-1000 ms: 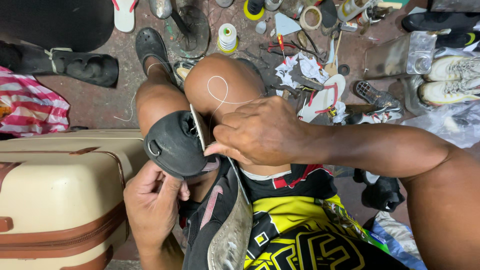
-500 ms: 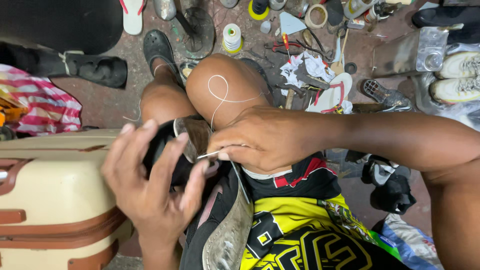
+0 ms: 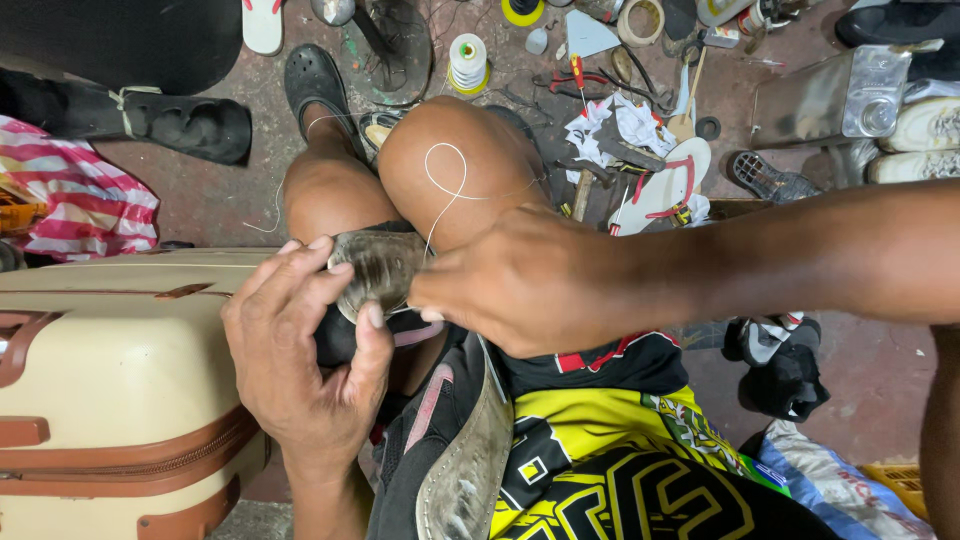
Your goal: The person sits on the floor and sews the sole of a black sneaker using a needle and white thread. They repeatedly push the needle through the shoe's sole and pull the thread tight to secure the stitching.
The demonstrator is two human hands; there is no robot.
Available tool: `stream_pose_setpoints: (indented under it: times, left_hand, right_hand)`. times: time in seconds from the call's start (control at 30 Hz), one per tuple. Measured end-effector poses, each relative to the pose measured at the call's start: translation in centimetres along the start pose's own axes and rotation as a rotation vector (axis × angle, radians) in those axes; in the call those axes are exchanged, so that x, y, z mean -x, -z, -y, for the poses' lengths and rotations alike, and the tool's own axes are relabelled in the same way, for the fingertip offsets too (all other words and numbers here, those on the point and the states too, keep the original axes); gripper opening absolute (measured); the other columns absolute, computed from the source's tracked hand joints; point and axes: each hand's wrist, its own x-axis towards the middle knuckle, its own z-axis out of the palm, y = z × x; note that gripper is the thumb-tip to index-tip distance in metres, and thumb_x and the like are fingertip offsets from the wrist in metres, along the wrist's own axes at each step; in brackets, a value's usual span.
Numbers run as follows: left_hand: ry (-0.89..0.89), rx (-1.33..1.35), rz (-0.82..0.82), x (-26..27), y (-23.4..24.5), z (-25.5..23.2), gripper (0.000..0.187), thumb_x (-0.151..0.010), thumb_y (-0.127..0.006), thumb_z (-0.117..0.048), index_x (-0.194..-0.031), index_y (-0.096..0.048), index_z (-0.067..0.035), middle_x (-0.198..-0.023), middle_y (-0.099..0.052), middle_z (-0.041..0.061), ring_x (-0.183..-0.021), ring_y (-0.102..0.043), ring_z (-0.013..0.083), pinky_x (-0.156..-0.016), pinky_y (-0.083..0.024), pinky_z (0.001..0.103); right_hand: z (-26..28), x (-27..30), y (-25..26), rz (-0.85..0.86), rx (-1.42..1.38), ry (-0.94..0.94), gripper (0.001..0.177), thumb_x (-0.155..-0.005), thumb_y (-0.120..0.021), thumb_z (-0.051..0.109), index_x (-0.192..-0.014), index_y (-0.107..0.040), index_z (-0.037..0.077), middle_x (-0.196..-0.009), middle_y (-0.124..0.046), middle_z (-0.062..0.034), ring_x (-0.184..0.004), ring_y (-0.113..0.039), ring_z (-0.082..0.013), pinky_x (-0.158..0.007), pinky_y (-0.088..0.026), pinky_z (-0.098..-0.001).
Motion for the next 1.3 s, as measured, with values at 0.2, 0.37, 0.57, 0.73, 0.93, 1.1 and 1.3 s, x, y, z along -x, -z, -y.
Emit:
stream_pose_setpoints:
  times: [0.2, 0.37, 0.57, 0.73, 0.93, 1.1, 1.3]
  left_hand:
    - [-0.011, 0.007, 0.021, -0.4, 0.2, 0.2, 0.034, -0.097, -0.075, -0.006, -0.128, -0.062, -0.005, -0.135, -0.064, 0.012, -0.128, -0.06, 0.0332, -0.112, -0.045, 0.042]
    - [0.034, 0.022, -0.009, -0.6, 0.1, -0.4, 0.034, -0.098, -0.073, -0.005, -0.129, -0.06, -0.003, -0.133, -0.063, 0.013, -0.126, -0.059, 0.0348, -0.113, -0.045, 0.043]
    - [0.057, -0.092, -0.034, 0.4, -0.2, 0.4, 0.031, -0.1, -0.065, -0.002, -0.131, -0.062, -0.003, -0.138, -0.064, 0.016, -0.124, -0.06, 0.0356, -0.11, -0.045, 0.043]
    - [0.263, 0.04, -0.119, 1.2, 1.2, 3.2, 0.015, -0.109, -0.057, -0.006, -0.122, -0.061, 0.001, -0.134, -0.063, 0.015, -0.126, -0.058, 0.0331, -0.113, -0.045, 0.042]
    - [0.147, -0.222, -0.209, 1.8, 2.6, 0.0, 0.02, -0.098, -0.061, -0.006, -0.116, -0.066, 0.002, -0.128, -0.065, 0.016, -0.121, -0.057, 0.0342, -0.109, -0.043, 0.049]
    - [-0.085, -0.166, 0.021, -0.4, 4.4, -1.3, 0.025, -0.081, -0.079, -0.01, -0.104, -0.071, -0.003, -0.111, -0.067, 0.016, -0.093, -0.069, 0.0294, -0.079, -0.051, 0.038]
    - [-0.026, -0.169, 0.179, -2.9, 2.6, -4.7, 0.043, -0.076, -0.091, -0.025, -0.108, -0.072, -0.003, -0.104, -0.071, 0.012, -0.09, -0.072, 0.028, -0.074, -0.057, 0.037]
  right_hand:
    - [0.0, -2.0, 2.2, 0.497, -0.732, -0.631, 0.03, -0.101, -0.045, 0.025, -0.112, -0.068, 0.009, -0.066, -0.066, -0.0059, -0.047, -0.063, -0.0167, -0.045, -0.053, -0.0306]
    - [2.5, 0.7, 1.0, 0.001, 0.613, 0.15, 0.035, -0.087, -0.057, 0.022, -0.114, -0.065, 0.0, -0.076, -0.058, -0.0062, -0.063, -0.066, -0.0197, -0.05, -0.051, -0.0332]
    - [1.1, 1.6, 0.3, 0.071, 0.236, -0.052, 0.018, -0.095, -0.058, 0.027, -0.101, -0.066, 0.012, -0.076, -0.059, -0.0002, -0.066, -0.061, -0.0203, -0.053, -0.043, -0.0366]
    - [-1.8, 1.9, 3.0, 0.346, -0.718, -0.613, 0.037, -0.103, -0.045, 0.034, -0.115, -0.073, 0.013, -0.057, -0.052, 0.0001, -0.053, -0.052, -0.0089, -0.053, -0.047, -0.0285]
    - [-1.4, 1.8, 3.0, 0.311, -0.642, -0.566, 0.033, -0.099, -0.048, 0.03, -0.114, -0.072, 0.013, -0.058, -0.056, 0.0015, -0.054, -0.053, -0.0072, -0.053, -0.048, -0.028]
    - [-1.8, 2.7, 2.4, 0.269, -0.691, -0.535, 0.029, -0.101, -0.049, 0.027, -0.112, -0.07, 0.01, -0.058, -0.056, 0.0009, -0.053, -0.052, -0.0069, -0.051, -0.047, -0.028]
    - [-1.1, 3.3, 2.1, 0.229, -0.72, -0.52, 0.028, -0.101, -0.051, 0.027, -0.109, -0.072, 0.011, -0.059, -0.058, 0.0007, -0.052, -0.054, -0.0063, -0.051, -0.047, -0.0272]
